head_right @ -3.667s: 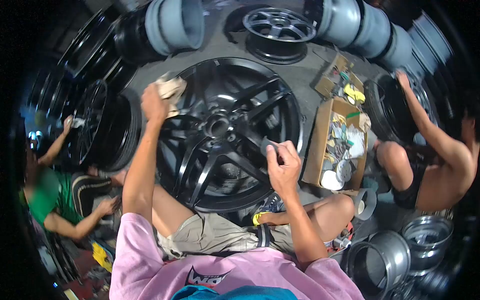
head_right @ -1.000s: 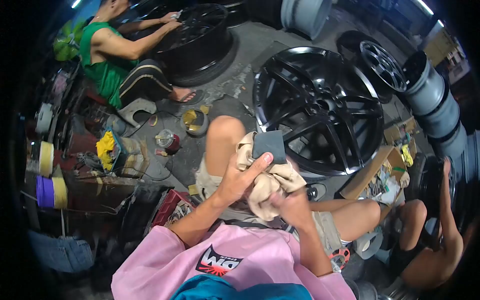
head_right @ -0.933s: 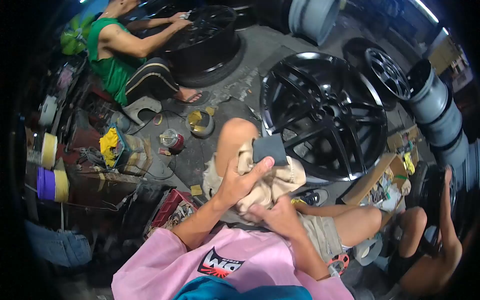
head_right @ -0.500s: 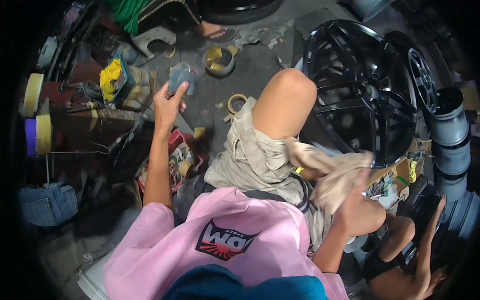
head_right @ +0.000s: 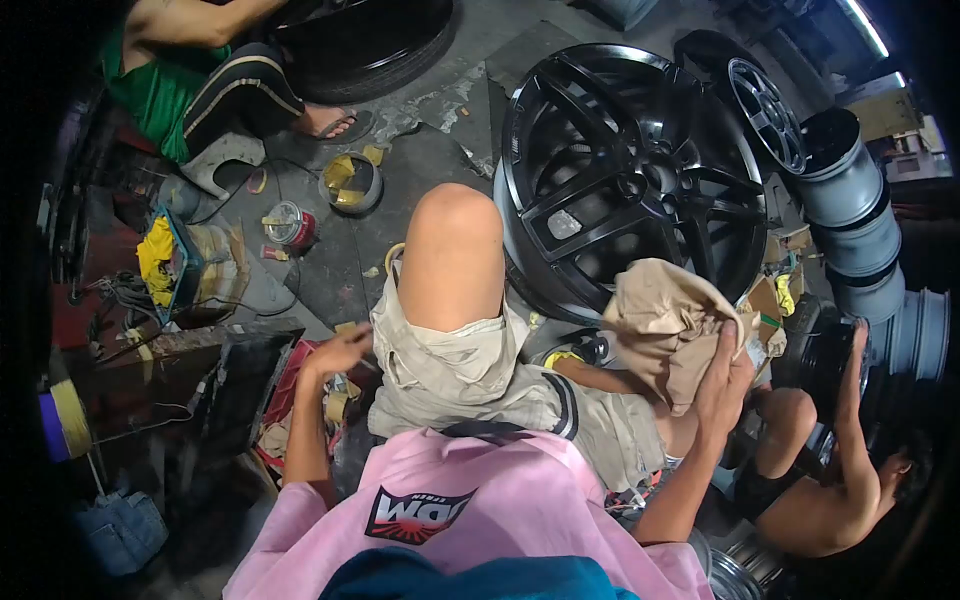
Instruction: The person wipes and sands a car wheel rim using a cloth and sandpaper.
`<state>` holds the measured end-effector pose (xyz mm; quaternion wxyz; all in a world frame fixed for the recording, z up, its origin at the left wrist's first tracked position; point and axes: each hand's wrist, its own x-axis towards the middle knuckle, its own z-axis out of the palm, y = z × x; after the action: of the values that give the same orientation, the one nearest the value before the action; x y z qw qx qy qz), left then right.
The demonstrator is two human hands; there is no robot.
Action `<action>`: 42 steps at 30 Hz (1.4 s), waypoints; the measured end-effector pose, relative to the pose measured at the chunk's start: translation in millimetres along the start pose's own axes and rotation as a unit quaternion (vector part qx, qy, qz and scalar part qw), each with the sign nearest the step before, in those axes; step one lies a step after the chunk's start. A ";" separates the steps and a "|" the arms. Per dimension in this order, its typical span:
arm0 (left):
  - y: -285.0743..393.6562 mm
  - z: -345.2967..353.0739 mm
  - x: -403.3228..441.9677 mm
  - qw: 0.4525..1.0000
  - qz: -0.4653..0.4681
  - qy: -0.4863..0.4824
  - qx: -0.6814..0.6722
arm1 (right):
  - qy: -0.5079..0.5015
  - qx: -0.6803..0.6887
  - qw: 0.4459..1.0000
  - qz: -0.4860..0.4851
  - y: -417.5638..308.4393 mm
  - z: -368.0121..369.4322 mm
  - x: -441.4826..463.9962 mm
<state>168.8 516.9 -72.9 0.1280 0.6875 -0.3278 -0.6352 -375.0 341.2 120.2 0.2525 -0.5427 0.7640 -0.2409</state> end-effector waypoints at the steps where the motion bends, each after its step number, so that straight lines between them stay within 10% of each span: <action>1: 21.7 5.2 -14.9 0.998 0.005 -0.054 0.016 | 0.001 0.005 1.000 0.006 12.0 3.3 1.1; 3: 68.2 14.0 -42.9 0.988 0.010 -0.142 0.064 | 0.026 0.016 0.998 -0.047 6.5 9.4 -7.9; 9: 212.0 3.9 -125.8 0.979 0.183 -0.016 0.088 | -0.049 0.167 0.985 -0.012 -29.8 19.7 -21.5; 19: 332.5 167.4 -66.6 0.836 0.526 -0.083 0.129 | -0.120 0.658 0.738 -0.091 -39.5 -5.5 -72.0; 21: 333.9 174.0 -46.6 0.788 0.592 -0.100 0.139 | -0.050 0.605 0.794 -0.028 -20.4 -1.2 -73.4; 23: 334.4 155.6 -45.2 0.849 0.504 -0.117 0.110 | -0.061 0.564 0.823 -0.022 21.5 -5.5 -67.4; 26: 357.6 131.3 -77.0 0.883 0.449 -0.138 -0.023 | -0.046 0.099 0.991 -0.082 66.1 -5.7 -55.3; 30: 384.6 145.7 -105.3 0.860 0.482 -0.007 0.165 | -0.012 0.288 0.948 -0.135 25.0 0.2 -63.3; 32: 403.4 167.2 -118.6 0.756 0.551 0.037 0.351 | -0.068 0.348 0.909 -0.218 -7.8 5.7 -69.9; 39: 451.5 174.9 -184.4 0.672 0.536 0.078 0.506 | -0.089 0.316 0.885 -0.331 -44.9 29.0 -83.8; 42: 467.5 152.4 -202.3 0.746 0.478 0.122 0.447 | -0.151 0.286 0.909 -0.263 -17.8 35.4 -85.3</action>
<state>-107.4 325.9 339.4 0.1320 0.4913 -0.8414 -0.1825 -315.3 413.8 115.5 0.4368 -0.6585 0.4446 -0.4218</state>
